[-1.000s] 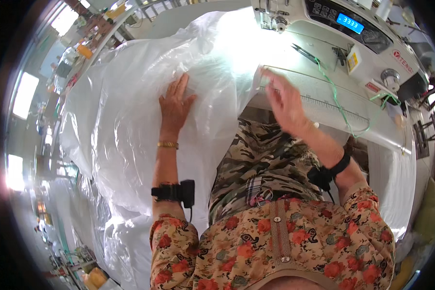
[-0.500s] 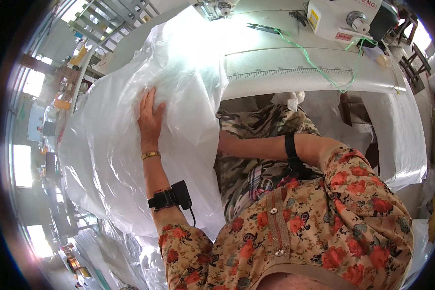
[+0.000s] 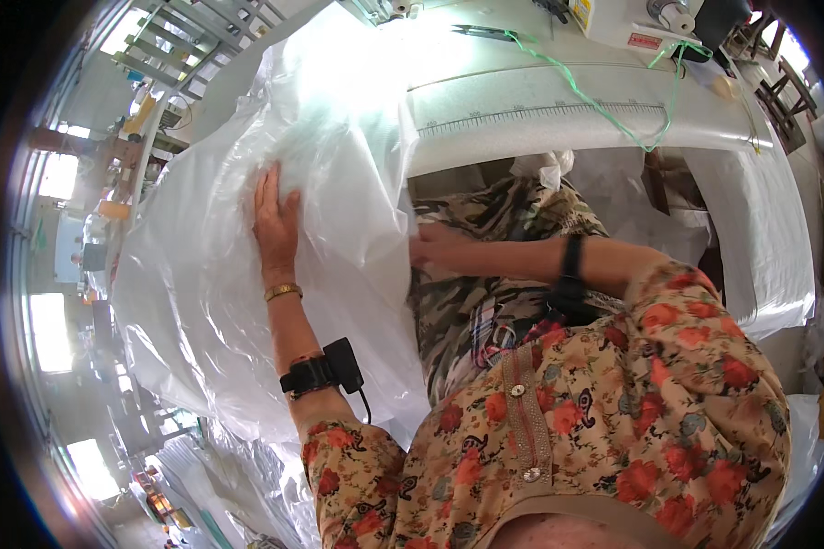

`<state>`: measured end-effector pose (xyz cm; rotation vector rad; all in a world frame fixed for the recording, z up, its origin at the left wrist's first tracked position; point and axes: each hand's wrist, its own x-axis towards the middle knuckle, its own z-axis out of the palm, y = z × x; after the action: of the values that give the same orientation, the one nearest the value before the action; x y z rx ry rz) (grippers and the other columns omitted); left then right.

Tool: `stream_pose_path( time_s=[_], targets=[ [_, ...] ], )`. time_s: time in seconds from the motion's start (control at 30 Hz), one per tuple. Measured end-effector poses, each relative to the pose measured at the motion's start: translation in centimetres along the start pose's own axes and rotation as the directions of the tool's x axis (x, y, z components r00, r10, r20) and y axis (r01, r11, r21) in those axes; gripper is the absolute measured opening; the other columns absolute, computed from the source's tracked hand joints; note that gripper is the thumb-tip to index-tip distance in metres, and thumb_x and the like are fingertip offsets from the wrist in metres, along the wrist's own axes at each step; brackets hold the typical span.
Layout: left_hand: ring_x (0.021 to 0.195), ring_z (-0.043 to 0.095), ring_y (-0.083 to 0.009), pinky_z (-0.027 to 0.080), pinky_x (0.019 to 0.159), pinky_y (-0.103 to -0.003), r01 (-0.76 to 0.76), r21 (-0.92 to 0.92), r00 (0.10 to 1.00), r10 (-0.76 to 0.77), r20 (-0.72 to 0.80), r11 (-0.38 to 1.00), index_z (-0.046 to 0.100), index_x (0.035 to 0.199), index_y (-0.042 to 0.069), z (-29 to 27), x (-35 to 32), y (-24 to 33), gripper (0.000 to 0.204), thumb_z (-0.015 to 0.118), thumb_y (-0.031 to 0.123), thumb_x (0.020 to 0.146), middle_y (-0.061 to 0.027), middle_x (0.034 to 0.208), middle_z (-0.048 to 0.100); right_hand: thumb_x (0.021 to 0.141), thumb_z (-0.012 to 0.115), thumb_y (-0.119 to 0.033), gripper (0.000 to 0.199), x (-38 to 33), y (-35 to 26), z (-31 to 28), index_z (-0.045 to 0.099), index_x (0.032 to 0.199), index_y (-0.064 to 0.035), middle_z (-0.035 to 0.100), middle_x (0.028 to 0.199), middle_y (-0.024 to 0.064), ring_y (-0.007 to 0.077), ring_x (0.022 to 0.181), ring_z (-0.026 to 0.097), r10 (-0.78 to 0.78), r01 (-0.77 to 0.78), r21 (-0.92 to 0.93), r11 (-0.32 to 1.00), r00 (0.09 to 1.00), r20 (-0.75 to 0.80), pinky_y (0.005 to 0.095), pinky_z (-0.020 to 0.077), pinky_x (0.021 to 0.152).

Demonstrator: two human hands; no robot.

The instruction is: Sewing the edges of a large white woven plastic sheet using an industrial sewing machine.

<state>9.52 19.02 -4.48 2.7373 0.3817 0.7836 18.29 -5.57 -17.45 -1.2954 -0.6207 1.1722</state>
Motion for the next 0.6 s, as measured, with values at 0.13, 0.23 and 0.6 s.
stream_pose_path(
  time_s=[0.13,0.23,0.6],
  targets=[
    [0.137,0.036,-0.0334,0.03,0.112,-0.043,-0.024,0.016,1.0,0.024,-0.006,1.0,0.047,0.14,0.006,0.3,1.4,1.6,0.05,0.053,0.031,0.097,-0.0135,0.143,0.047,0.096,0.06,-0.025,0.026,-14.4,-13.8,-3.8,0.065,0.104,-0.0014,0.067,0.095,0.002,0.0078,0.082,0.057,-0.146,0.135,0.06,0.989,0.811,0.567,0.0262,0.0484,0.077],
    [0.138,0.036,-0.033,0.03,0.112,-0.043,0.035,0.017,0.999,-0.035,0.02,0.999,0.046,0.141,0.008,-0.6,-0.1,0.7,0.047,0.054,0.024,0.097,-0.0137,0.144,0.046,0.094,0.063,-0.025,0.032,-17.9,-12.1,-6.2,0.064,0.111,0.0015,0.067,0.103,0.0066,0.0133,0.09,0.06,0.023,-0.053,0.032,0.998,0.796,0.605,0.0274,0.0506,0.078],
    [0.139,0.034,-0.0329,0.028,0.113,-0.044,0.064,-0.254,0.998,-0.069,-0.009,0.965,0.047,0.138,0.003,-2.2,-3.0,6.2,0.056,0.064,0.028,0.091,-0.0174,0.146,0.042,0.082,0.071,-0.028,0.029,-15.5,-14.4,-9.7,0.065,0.099,-0.0058,0.067,0.092,0.0093,0.026,0.089,0.065,-0.452,0.07,-0.998,0.012,0.89,0.057,0.0388,0.0493,0.082]
  ],
)
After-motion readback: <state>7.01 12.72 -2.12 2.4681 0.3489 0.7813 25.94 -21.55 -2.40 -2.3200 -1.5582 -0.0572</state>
